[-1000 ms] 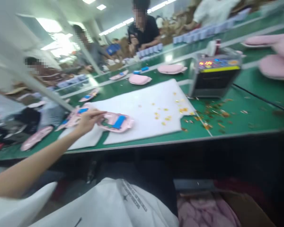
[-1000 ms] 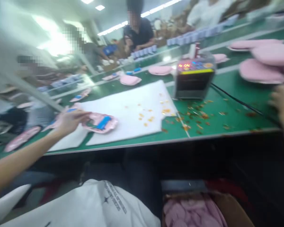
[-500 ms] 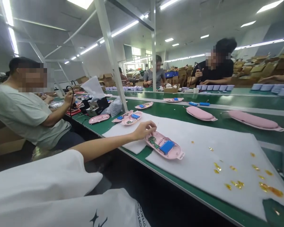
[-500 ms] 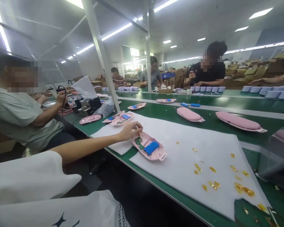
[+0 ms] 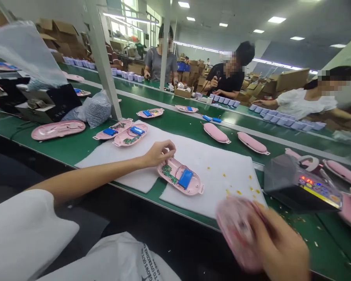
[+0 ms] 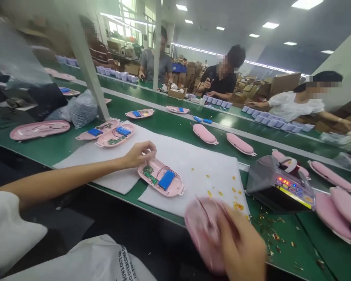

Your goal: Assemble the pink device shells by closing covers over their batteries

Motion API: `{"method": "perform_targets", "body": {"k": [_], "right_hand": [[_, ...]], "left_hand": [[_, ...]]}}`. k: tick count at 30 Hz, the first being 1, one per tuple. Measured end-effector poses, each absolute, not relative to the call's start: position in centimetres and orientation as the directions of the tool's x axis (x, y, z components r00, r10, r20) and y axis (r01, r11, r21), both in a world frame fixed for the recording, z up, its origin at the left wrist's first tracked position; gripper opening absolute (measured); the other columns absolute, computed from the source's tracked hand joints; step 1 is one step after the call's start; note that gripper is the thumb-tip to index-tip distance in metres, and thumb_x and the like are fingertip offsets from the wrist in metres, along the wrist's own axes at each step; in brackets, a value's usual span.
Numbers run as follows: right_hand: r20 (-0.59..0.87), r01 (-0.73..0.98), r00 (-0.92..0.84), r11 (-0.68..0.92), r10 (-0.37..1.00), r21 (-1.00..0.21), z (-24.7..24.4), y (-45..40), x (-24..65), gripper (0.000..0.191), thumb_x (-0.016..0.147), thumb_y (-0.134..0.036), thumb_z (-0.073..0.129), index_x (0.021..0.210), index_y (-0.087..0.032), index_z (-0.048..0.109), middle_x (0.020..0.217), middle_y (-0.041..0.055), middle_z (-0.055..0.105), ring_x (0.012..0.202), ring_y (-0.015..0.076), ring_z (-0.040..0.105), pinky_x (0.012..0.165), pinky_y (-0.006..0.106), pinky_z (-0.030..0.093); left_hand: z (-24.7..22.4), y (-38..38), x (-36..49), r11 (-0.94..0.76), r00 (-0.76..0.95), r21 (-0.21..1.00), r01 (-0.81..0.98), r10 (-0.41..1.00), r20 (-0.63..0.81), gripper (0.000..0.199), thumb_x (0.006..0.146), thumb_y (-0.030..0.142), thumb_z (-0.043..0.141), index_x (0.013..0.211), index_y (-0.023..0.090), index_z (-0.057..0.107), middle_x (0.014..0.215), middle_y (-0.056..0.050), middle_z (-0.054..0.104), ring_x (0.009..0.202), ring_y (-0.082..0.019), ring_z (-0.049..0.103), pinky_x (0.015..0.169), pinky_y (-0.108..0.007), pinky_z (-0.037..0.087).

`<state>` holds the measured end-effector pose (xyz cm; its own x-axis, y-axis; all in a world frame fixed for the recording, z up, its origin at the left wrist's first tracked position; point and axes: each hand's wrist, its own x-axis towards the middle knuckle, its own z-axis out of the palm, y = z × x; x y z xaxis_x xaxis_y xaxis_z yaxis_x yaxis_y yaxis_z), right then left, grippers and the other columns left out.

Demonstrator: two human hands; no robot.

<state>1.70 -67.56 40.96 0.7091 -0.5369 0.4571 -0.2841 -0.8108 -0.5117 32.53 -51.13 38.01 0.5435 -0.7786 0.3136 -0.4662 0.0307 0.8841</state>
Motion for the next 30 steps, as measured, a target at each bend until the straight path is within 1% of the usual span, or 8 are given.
{"method": "perform_targets", "body": {"k": [3,6,10,14,17,20,23,30], "right_hand": [[0.454,-0.094,0.849,-0.924,-0.269,-0.372,42.5,-67.9,11.7,0.03,0.098,-0.036,0.043,0.099,-0.023,0.07,0.08,0.0032,0.065,0.071,0.0166,0.059,0.064,0.028,0.045],[0.457,0.101,0.889,-0.967,-0.017,-0.233,43.2,-67.1,19.4,0.025,0.097,-0.027,0.046,0.101,-0.023,0.07,0.079,-0.0003,0.065,0.065,0.0119,0.057,0.059,0.024,0.041],[0.609,0.112,0.787,-0.994,0.096,0.011,43.0,-65.7,22.2,0.024,0.099,-0.024,0.046,0.102,-0.019,0.07,0.073,-0.0017,0.063,0.06,0.0093,0.054,0.053,0.022,0.036],[0.655,0.129,0.736,-0.985,0.172,0.114,42.9,-64.7,21.9,0.02,0.098,-0.019,0.049,0.104,-0.017,0.069,0.074,-0.0026,0.064,0.058,0.0067,0.053,0.052,0.02,0.035],[0.725,0.011,0.683,-0.994,0.087,0.109,42.8,-64.1,21.8,0.018,0.098,-0.02,0.052,0.1,-0.017,0.07,0.073,-0.0021,0.064,0.058,0.0073,0.053,0.052,0.021,0.034],[0.731,-0.015,0.678,-0.994,0.073,0.113,42.4,-63.7,21.7,0.02,0.098,-0.02,0.051,0.099,-0.017,0.07,0.072,-0.0016,0.064,0.056,0.0077,0.053,0.051,0.022,0.033],[0.723,0.008,0.686,-0.995,0.081,0.103,41.9,-63.6,21.4,0.02,0.098,-0.02,0.051,0.101,-0.017,0.07,0.075,-0.0015,0.066,0.058,0.0077,0.054,0.051,0.022,0.034],[0.736,0.009,0.677,-1.0,0.02,0.019,42.1,-63.9,21.5,0.017,0.098,-0.022,0.053,0.1,-0.019,0.07,0.076,-0.0028,0.066,0.058,0.0073,0.054,0.054,0.021,0.036]], "left_hand": [[38.1,-50.4,32.5,0.154,0.497,0.836,-0.527,-0.742,0.45,0.012,0.088,0.026,0.056,0.085,0.014,0.057,0.076,-0.001,0.061,0.056,-0.009,0.06,0.048,-0.018,0.049],[37.9,-49.6,33.1,0.221,0.417,0.651,-0.726,-0.61,0.673,0.013,0.092,0.024,0.056,0.089,0.015,0.064,0.095,-0.007,0.06,0.08,-0.013,0.062,0.062,-0.021,0.054],[37.5,-48.9,34.3,0.161,0.277,0.415,-0.895,-0.529,0.802,0.013,0.094,0.024,0.058,0.09,0.017,0.069,0.108,-0.01,0.059,0.096,-0.017,0.057,0.081,-0.029,0.055],[37.8,-49.1,34.3,0.074,0.225,0.334,-0.94,-0.602,0.766,0.017,0.094,0.022,0.055,0.09,0.015,0.07,0.119,-0.013,0.058,0.106,-0.023,0.055,0.09,-0.037,0.053],[38.4,-49.3,33.8,0.078,0.211,0.362,-0.929,-0.694,0.689,0.014,0.09,0.014,0.058,0.088,0.013,0.072,0.12,-0.014,0.058,0.109,-0.026,0.056,0.095,-0.041,0.051],[38.7,-49.3,33.8,0.252,0.165,0.533,-0.807,-0.771,0.615,0.006,0.079,0.01,0.072,0.078,0.015,0.073,0.123,-0.011,0.056,0.115,-0.025,0.056,0.101,-0.037,0.049],[38.2,-49.3,34.0,0.255,0.347,0.689,-0.678,-0.716,0.606,0.003,0.08,0.012,0.073,0.078,0.015,0.072,0.12,-0.011,0.056,0.108,-0.022,0.059,0.097,-0.035,0.051],[36.4,-49.3,33.8,0.259,0.47,0.656,-0.709,-0.521,0.712,0.011,0.091,0.018,0.059,0.086,0.014,0.068,0.119,-0.011,0.057,0.083,-0.013,0.064,0.078,-0.03,0.054]]}}
